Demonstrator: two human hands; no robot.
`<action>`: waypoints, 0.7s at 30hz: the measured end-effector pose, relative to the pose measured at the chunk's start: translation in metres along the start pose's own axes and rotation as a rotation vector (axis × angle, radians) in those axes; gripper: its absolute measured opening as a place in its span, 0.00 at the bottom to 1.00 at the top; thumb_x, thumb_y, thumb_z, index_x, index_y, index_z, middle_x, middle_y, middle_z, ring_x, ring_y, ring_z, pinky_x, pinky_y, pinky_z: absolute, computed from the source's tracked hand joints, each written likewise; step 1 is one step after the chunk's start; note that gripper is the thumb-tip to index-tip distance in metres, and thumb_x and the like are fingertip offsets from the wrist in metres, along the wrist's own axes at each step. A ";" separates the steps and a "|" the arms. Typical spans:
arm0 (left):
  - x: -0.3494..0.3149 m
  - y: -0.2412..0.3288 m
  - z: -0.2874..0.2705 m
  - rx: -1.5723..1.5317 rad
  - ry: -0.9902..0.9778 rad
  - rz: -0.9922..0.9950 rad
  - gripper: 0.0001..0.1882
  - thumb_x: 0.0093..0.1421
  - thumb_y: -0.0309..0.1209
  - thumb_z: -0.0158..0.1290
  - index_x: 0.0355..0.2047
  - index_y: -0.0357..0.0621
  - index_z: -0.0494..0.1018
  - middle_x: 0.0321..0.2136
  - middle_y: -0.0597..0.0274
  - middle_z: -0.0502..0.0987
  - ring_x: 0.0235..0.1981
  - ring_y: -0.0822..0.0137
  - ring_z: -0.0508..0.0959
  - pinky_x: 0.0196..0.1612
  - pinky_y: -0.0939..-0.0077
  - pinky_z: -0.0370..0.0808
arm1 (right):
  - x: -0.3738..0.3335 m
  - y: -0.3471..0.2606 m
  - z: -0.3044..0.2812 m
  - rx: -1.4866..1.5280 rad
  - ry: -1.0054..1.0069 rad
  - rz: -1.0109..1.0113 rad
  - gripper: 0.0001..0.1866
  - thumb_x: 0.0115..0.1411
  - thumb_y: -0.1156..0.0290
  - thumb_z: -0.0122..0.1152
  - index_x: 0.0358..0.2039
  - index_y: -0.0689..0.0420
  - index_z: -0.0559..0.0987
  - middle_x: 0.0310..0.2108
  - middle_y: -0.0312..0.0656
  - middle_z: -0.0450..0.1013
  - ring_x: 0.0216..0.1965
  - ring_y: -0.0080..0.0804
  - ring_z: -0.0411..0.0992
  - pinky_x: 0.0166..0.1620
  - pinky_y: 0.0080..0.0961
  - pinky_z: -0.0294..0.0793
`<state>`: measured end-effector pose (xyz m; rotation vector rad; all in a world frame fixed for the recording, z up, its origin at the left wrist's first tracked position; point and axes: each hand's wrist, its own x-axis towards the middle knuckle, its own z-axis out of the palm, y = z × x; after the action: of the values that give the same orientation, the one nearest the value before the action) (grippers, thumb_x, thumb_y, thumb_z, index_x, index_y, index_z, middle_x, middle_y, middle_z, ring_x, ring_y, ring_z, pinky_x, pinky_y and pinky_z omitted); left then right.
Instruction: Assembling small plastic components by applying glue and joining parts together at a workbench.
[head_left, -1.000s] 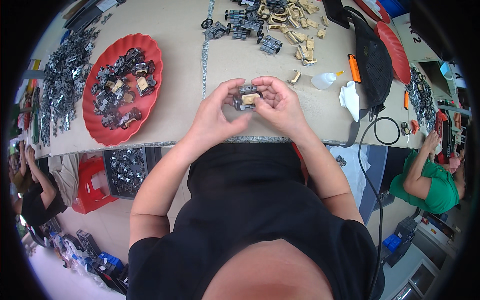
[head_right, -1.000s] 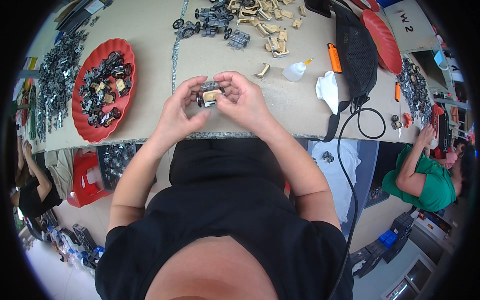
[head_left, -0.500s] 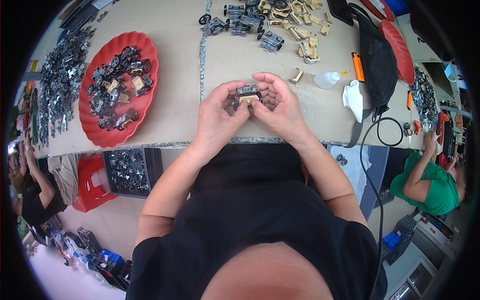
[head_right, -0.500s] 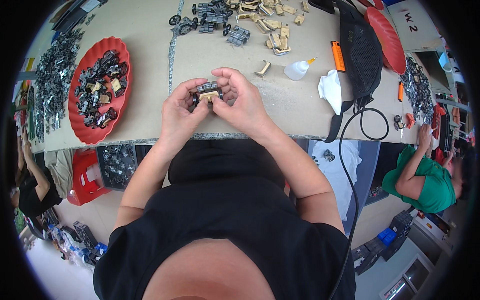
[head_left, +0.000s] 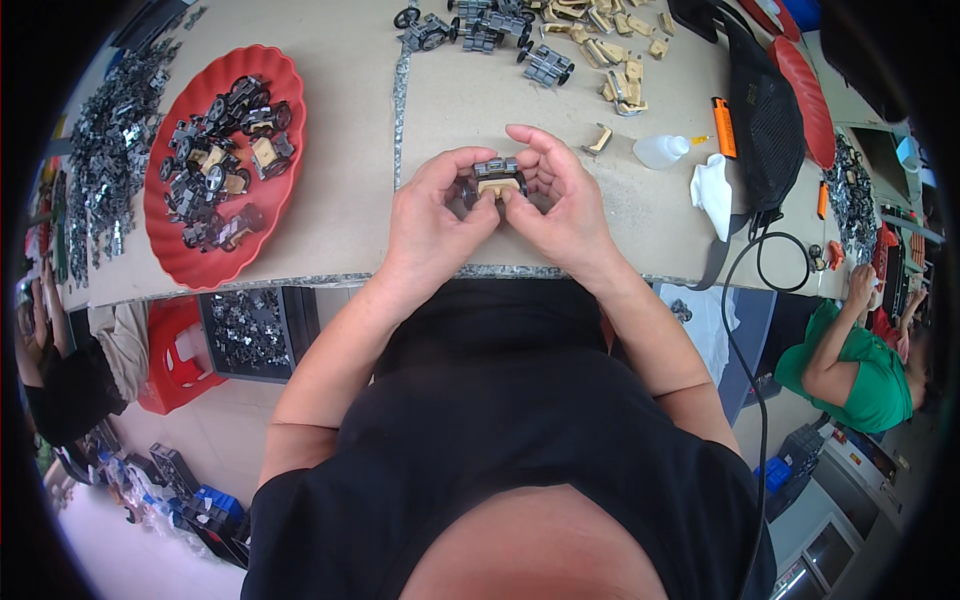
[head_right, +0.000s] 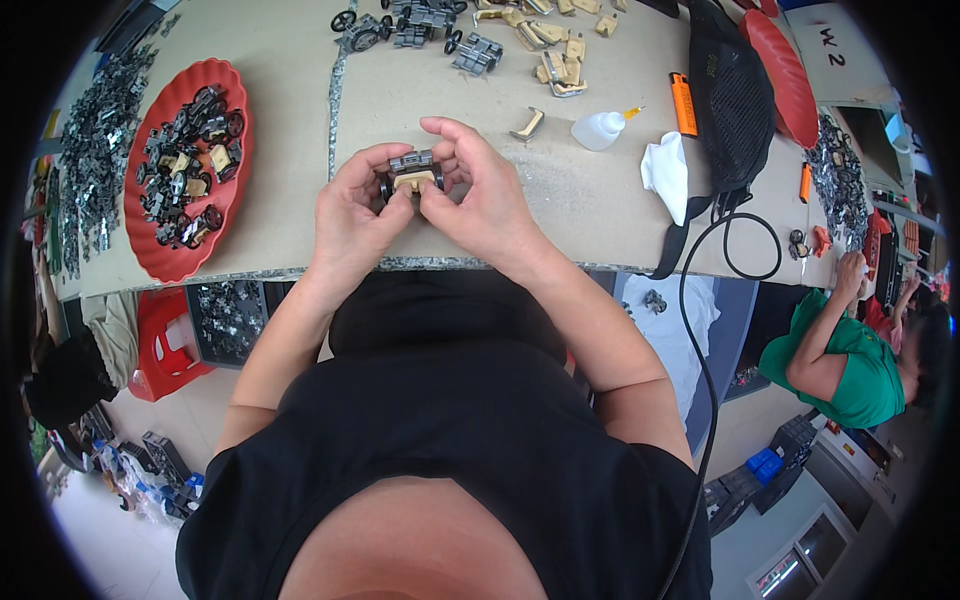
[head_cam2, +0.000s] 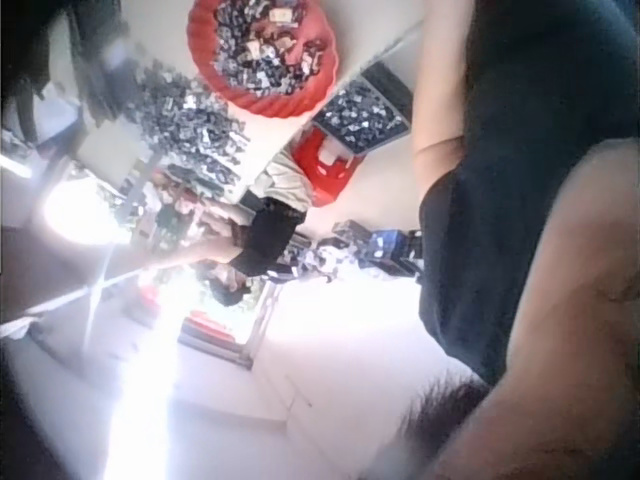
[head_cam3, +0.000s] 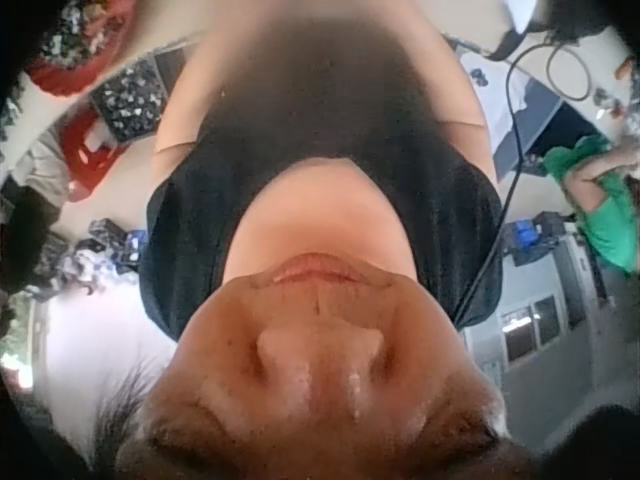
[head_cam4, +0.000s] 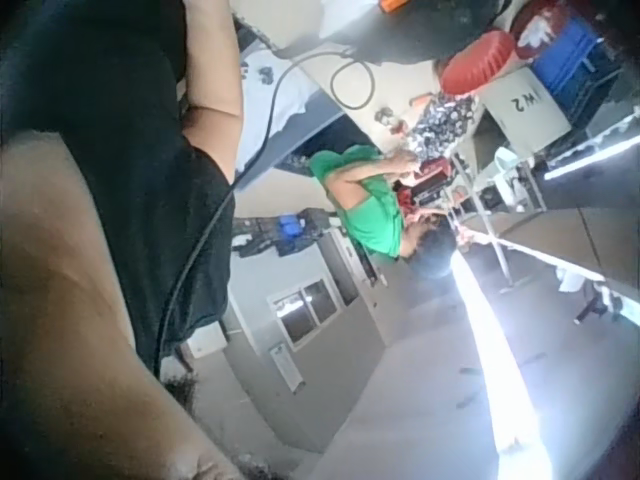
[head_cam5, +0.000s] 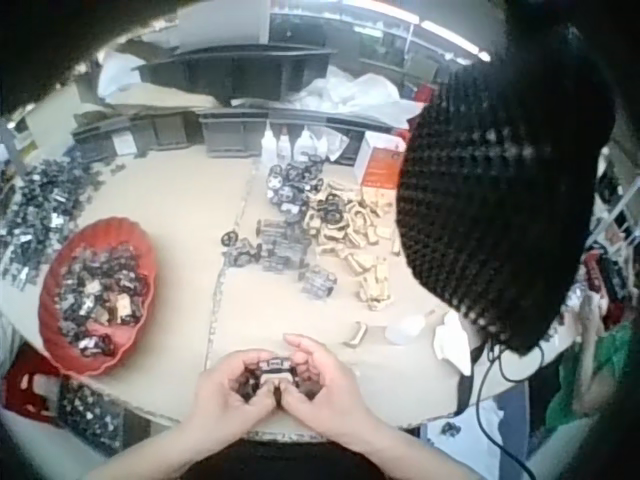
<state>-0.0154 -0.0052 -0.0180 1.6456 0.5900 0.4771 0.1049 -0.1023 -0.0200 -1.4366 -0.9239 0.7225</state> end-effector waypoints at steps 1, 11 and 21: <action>0.000 0.002 0.000 -0.063 -0.007 -0.027 0.20 0.53 0.16 0.48 0.48 0.34 0.64 0.38 0.60 0.73 0.37 0.75 0.73 0.41 0.82 0.71 | 0.000 0.000 -0.001 0.032 0.000 0.029 0.28 0.48 0.81 0.56 0.53 0.61 0.64 0.33 0.37 0.68 0.31 0.18 0.67 0.36 0.16 0.69; 0.025 0.032 -0.033 -0.424 -0.258 -0.494 0.17 0.54 0.29 0.51 0.43 0.34 0.65 0.26 0.61 0.72 0.22 0.76 0.72 0.25 0.83 0.71 | 0.012 -0.025 -0.024 -0.302 -0.330 -0.317 0.22 0.47 0.78 0.64 0.44 0.62 0.69 0.41 0.39 0.67 0.29 0.23 0.70 0.34 0.20 0.72; 0.019 0.024 -0.042 0.148 -0.392 0.182 0.25 0.42 0.21 0.58 0.44 0.44 0.68 0.33 0.65 0.69 0.26 0.78 0.67 0.27 0.86 0.67 | 0.007 -0.011 -0.030 0.106 -0.339 0.203 0.16 0.47 0.85 0.60 0.37 0.61 0.69 0.33 0.32 0.67 0.33 0.14 0.68 0.36 0.13 0.70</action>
<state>-0.0240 0.0368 0.0115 1.8814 0.1882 0.2340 0.1328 -0.1113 -0.0058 -1.3488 -0.9880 1.1764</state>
